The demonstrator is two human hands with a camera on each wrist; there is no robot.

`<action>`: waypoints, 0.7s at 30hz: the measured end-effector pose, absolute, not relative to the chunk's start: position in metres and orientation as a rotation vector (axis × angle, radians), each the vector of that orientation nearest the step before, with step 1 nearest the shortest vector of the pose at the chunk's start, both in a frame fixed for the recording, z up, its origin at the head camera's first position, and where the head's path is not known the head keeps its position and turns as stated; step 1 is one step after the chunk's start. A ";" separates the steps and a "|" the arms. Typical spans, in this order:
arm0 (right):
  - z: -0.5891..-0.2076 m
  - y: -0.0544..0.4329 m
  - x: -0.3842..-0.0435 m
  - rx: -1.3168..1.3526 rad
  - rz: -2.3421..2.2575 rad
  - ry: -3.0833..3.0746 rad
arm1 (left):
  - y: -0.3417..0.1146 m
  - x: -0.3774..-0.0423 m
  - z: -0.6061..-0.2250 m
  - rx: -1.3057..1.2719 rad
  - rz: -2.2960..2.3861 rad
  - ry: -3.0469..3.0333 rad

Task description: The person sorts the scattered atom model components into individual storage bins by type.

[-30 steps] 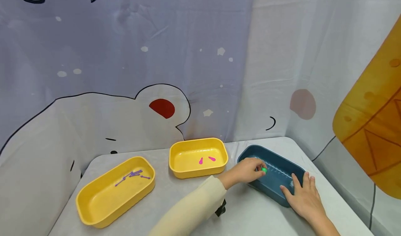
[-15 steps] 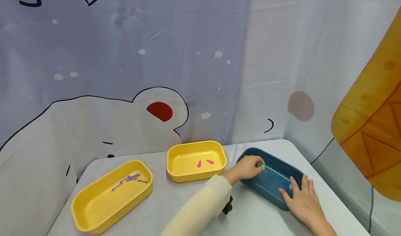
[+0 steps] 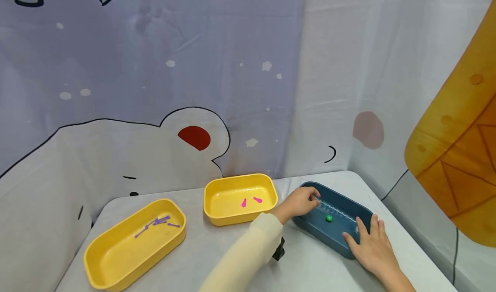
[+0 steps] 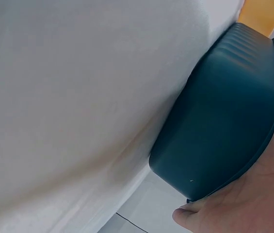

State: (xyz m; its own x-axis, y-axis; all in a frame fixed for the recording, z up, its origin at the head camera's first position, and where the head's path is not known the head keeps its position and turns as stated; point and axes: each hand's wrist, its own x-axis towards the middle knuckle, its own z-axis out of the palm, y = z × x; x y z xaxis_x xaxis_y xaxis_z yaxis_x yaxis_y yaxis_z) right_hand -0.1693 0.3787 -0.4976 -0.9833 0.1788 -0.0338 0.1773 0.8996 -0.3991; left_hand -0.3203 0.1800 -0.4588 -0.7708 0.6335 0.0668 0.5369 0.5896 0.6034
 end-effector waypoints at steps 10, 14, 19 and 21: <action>-0.493 0.377 -0.166 -0.270 0.632 -3.056 | 0.161 -0.319 -0.454 1.061 0.907 2.681; -0.494 0.377 -0.166 -0.261 0.629 -3.057 | 0.153 -0.315 -0.450 1.096 0.916 2.672; -0.493 0.378 -0.167 -0.241 0.627 -3.056 | 0.138 -0.306 -0.441 1.155 0.903 2.657; -0.492 0.378 -0.167 -0.232 0.626 -3.054 | 0.131 -0.302 -0.438 1.183 0.875 2.661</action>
